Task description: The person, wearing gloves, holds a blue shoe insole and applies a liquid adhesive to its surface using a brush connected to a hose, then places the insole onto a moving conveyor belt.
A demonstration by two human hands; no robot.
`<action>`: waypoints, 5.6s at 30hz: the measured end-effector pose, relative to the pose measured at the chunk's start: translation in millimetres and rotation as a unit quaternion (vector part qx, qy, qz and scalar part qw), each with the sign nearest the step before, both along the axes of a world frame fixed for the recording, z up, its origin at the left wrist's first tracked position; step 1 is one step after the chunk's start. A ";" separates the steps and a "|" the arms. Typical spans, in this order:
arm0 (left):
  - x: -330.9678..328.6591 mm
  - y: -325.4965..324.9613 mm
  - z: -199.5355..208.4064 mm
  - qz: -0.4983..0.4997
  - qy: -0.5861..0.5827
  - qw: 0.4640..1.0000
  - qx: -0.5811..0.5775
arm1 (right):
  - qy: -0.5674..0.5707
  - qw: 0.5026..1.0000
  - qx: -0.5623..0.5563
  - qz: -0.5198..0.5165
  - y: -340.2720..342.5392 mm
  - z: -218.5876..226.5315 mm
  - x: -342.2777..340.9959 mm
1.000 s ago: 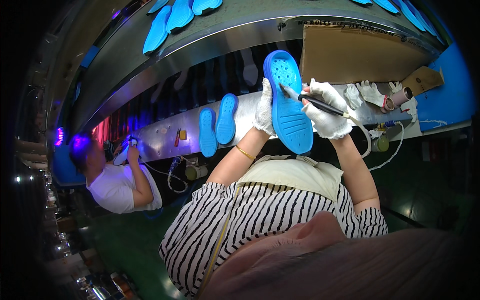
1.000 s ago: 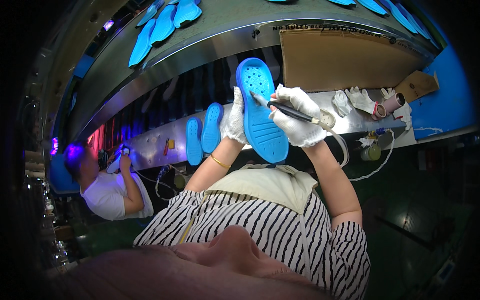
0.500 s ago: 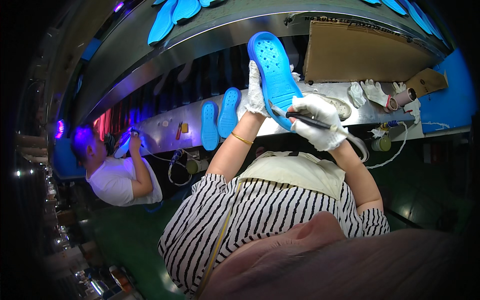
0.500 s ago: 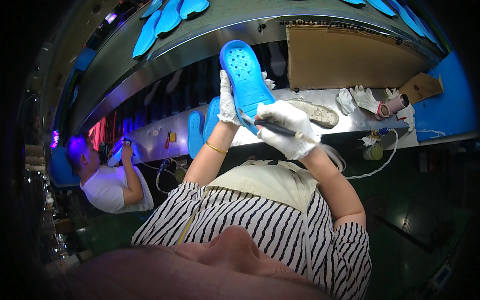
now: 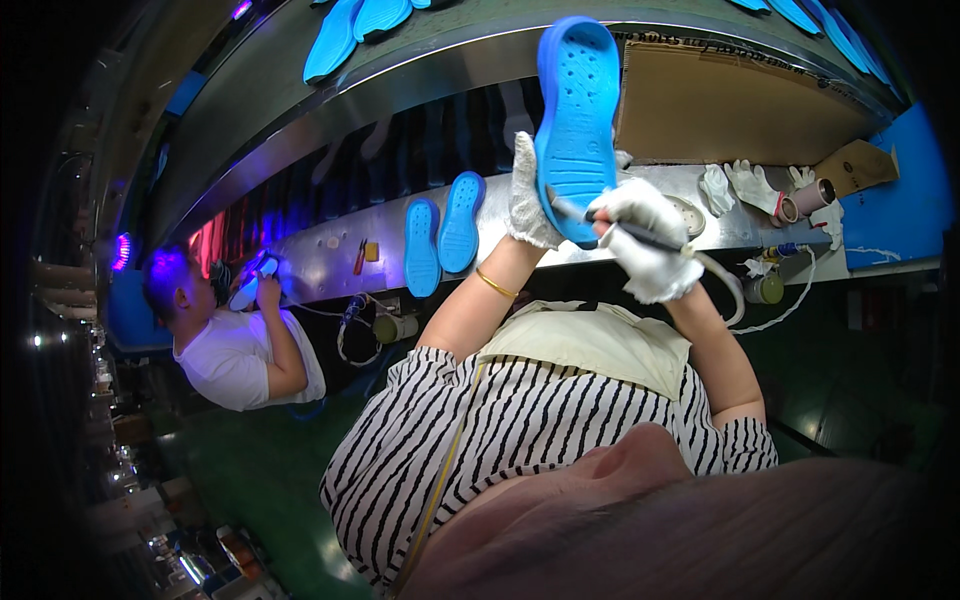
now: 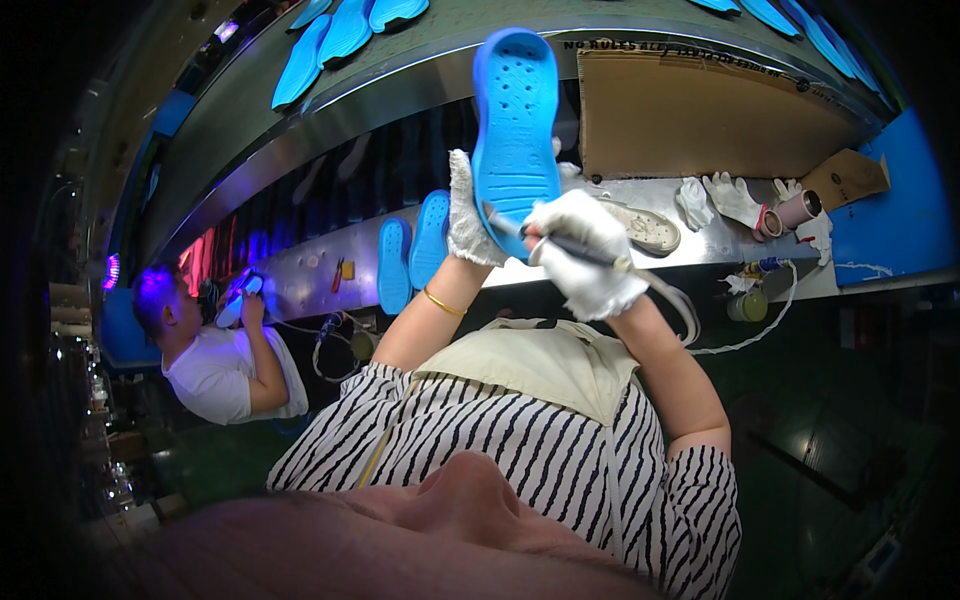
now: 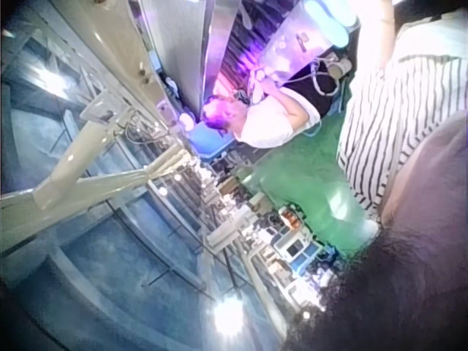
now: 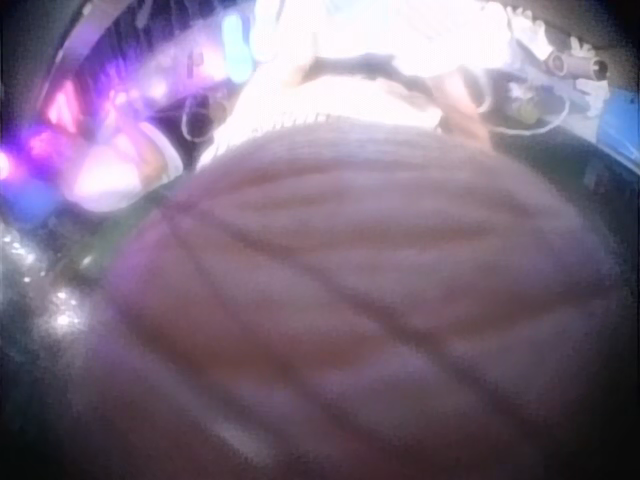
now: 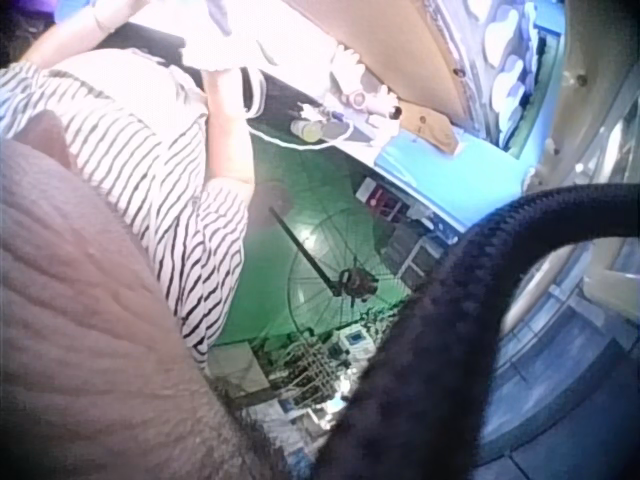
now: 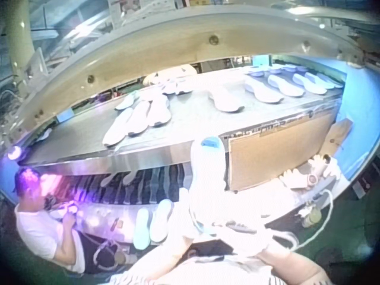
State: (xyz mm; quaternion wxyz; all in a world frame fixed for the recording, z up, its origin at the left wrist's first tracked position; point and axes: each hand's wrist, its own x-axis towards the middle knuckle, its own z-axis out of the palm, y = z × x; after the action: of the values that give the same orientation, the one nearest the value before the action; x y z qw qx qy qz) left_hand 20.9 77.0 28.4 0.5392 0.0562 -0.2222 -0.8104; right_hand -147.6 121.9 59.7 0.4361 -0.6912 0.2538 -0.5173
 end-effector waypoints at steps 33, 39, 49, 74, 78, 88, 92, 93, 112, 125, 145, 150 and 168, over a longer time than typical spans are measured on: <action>30.3 -32.3 27.6 -0.056 -0.022 0.997 -0.048 | -0.014 0.981 0.172 0.085 -0.6 -3.7 -17.1; 25.4 -38.6 36.2 -0.121 -0.043 0.992 0.008 | 0.062 0.994 -0.089 0.026 -22.6 5.0 -10.8; 22.7 -49.3 30.0 -0.148 -0.356 0.922 0.043 | 0.265 0.950 0.113 0.117 -41.4 22.0 -23.5; 6.5 -28.5 17.9 -0.190 -0.158 0.967 0.067 | -0.128 0.938 0.215 -0.240 -95.7 4.6 -104.4; 3.5 -29.0 11.4 -0.146 -0.168 0.974 0.052 | -0.059 0.993 0.059 -0.083 -66.2 -10.1 -81.9; 7.4 -27.9 13.8 -0.092 -0.114 0.988 0.041 | 0.211 0.956 -0.200 -0.037 -29.9 40.5 -59.4; 6.6 -22.0 13.8 -0.096 -0.085 0.991 0.047 | 0.031 0.987 -0.117 -0.102 -30.4 38.0 -45.9; 4.9 -21.1 13.5 -0.092 -0.082 0.991 0.047 | -0.069 0.990 0.049 -0.112 -31.3 35.8 -39.2; 9.6 -196.9 133.9 0.033 0.012 0.999 -0.027 | -0.196 0.964 -0.021 -0.179 -10.8 40.4 -60.2; 99.9 -190.6 143.4 0.479 -0.635 0.363 -0.485 | -0.157 0.961 0.021 -0.226 -18.1 16.3 -66.1; 249.2 -129.5 148.4 0.532 -0.717 0.318 -0.319 | -0.010 0.982 -0.006 -0.189 -40.1 -7.7 -43.0; 219.3 -67.5 190.9 0.550 -0.324 0.692 -0.337 | -0.047 0.987 0.054 -0.144 -42.4 -14.7 -52.4; 53.5 20.3 -0.1 -0.017 -0.015 0.991 0.133 | -0.021 0.995 0.078 -0.062 -34.6 -5.3 -7.4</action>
State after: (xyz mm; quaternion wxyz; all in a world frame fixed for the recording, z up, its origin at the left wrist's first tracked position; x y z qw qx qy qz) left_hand 74.4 97.4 28.2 0.5097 0.1362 -0.1215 -0.8408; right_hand -155.0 87.3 54.4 0.4611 -0.6270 0.3268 -0.5362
